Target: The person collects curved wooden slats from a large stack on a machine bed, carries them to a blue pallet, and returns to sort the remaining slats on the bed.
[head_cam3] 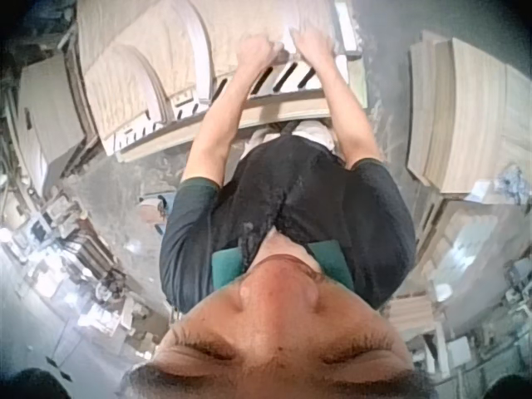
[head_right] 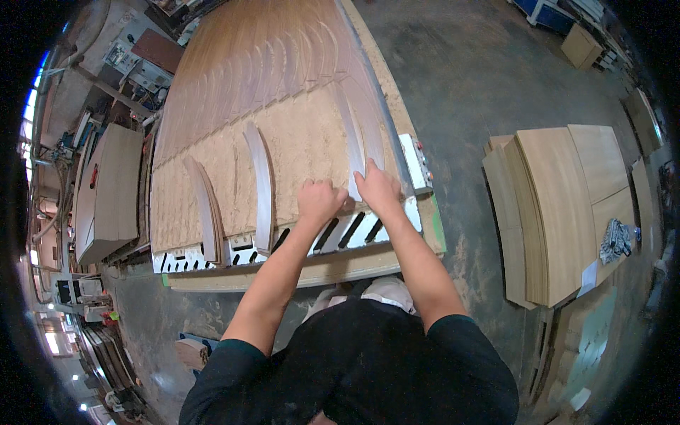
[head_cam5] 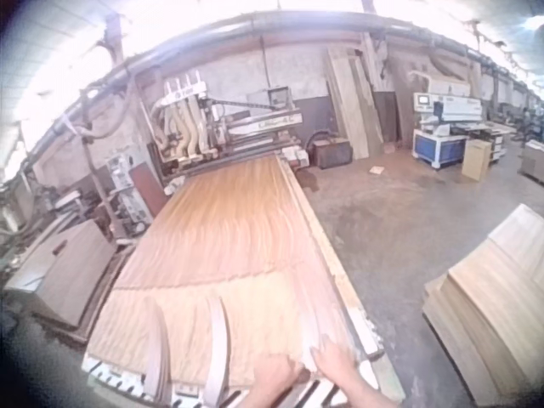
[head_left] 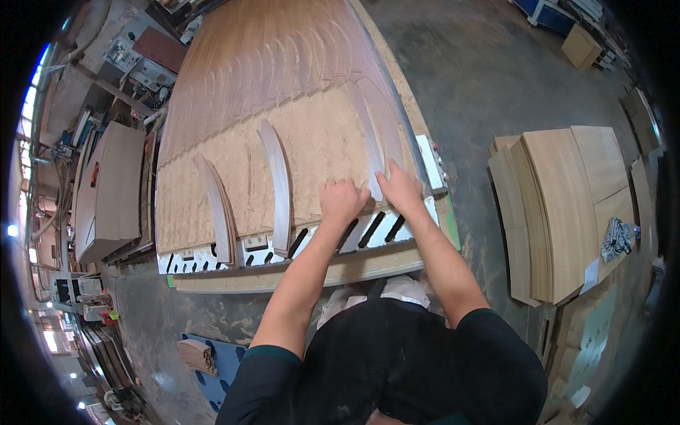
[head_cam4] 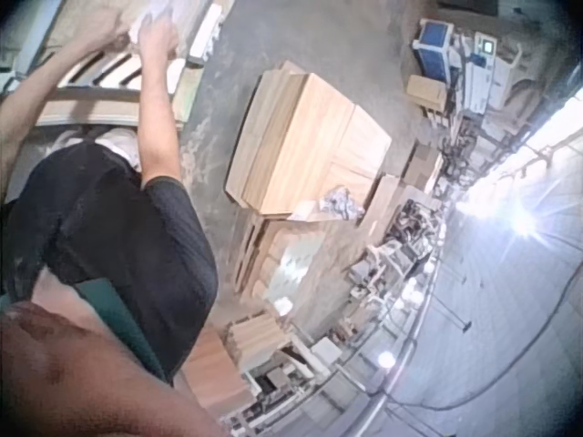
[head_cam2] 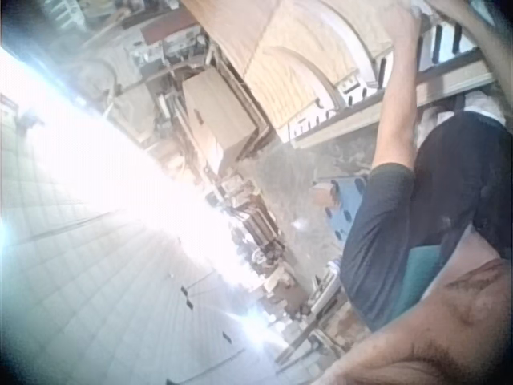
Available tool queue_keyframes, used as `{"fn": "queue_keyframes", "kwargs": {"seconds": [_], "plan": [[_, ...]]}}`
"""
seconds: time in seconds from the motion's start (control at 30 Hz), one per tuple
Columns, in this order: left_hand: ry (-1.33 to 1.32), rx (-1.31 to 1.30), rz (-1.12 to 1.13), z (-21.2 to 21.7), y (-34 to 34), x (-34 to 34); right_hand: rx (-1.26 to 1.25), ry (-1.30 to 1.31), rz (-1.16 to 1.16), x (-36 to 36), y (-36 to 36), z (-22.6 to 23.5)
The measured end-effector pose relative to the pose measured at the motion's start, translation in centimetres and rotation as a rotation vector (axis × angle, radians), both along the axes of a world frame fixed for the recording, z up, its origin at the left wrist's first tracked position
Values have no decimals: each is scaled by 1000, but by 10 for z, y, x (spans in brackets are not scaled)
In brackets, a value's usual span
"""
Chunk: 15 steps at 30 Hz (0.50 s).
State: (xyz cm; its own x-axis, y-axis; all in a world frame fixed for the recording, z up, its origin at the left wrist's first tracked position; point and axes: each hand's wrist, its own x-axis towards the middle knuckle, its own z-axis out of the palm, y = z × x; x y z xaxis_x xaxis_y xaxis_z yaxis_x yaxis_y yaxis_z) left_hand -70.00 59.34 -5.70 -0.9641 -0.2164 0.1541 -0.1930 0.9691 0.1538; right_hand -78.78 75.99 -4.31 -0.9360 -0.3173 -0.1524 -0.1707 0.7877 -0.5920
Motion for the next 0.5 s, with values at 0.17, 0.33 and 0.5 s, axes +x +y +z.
{"fn": "queue_keyframes", "kwargs": {"seconds": [0.17, 0.33, 0.5], "plan": [[5, -11, -3, 9, 4, 22, 138, 81, -34, 3, 7, -24], [-105, -33, -11, 3, 29, 13, 235, 108, -55, 30, 12, -28], [-131, -50, 15, -19, 38, 3, 273, 27, -67, 29, 7, -23]]}}
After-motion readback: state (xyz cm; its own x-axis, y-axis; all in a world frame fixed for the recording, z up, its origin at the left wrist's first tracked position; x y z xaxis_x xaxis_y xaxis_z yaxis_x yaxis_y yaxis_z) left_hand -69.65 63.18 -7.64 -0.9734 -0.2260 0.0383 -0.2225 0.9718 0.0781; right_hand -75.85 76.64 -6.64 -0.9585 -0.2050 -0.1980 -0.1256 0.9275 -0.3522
